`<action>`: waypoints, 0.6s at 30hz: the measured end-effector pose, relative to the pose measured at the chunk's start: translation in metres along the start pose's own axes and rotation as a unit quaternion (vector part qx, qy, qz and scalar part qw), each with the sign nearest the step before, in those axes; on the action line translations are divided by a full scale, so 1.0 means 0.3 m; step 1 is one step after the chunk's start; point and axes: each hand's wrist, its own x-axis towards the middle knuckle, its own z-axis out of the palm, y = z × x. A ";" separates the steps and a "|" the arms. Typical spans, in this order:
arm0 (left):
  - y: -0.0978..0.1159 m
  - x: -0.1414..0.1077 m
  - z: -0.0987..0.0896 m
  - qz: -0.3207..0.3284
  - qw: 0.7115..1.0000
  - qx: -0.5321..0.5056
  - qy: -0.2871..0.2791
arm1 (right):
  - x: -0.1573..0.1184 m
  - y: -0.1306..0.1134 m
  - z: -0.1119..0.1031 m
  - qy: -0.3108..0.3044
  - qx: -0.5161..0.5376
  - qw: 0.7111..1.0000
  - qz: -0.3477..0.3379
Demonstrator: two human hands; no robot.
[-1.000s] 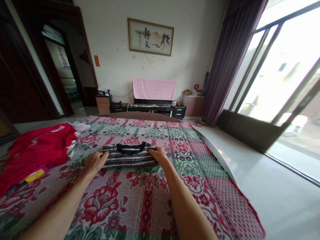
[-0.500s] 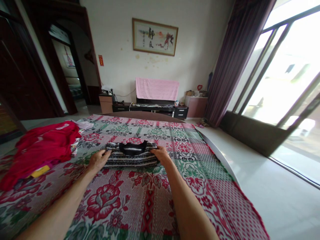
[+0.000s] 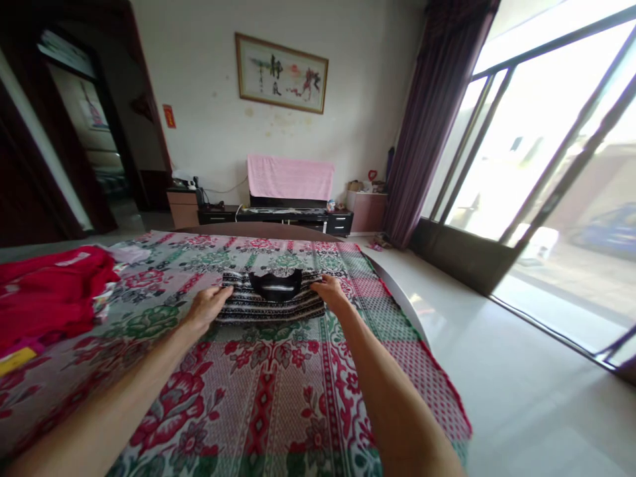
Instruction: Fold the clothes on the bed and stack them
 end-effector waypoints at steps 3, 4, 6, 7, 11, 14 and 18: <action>0.081 -0.006 0.114 -0.012 0.997 -0.066 -0.034 | -0.001 0.017 -0.128 0.053 -0.015 0.998 0.005; 0.107 -0.010 0.152 -0.016 0.995 -0.090 -0.051 | -0.002 0.025 -0.170 0.071 -0.021 0.997 0.004; 0.157 -0.022 0.224 -0.022 0.988 -0.128 -0.079 | 0.000 0.044 -0.251 0.102 -0.031 0.994 0.004; 0.182 -0.028 0.259 -0.023 0.986 -0.141 -0.089 | 0.003 0.054 -0.289 0.113 -0.033 0.993 0.005; 0.274 -0.048 0.385 -0.023 0.977 -0.181 -0.109 | 0.030 0.083 -0.426 0.174 -0.063 0.983 0.008; 0.328 -0.058 0.472 -0.031 0.968 -0.214 -0.128 | 0.060 0.090 -0.516 0.223 -0.092 0.970 0.012; 0.366 -0.077 0.581 -0.046 0.956 -0.242 -0.157 | 0.101 0.085 -0.620 0.274 -0.122 0.954 0.015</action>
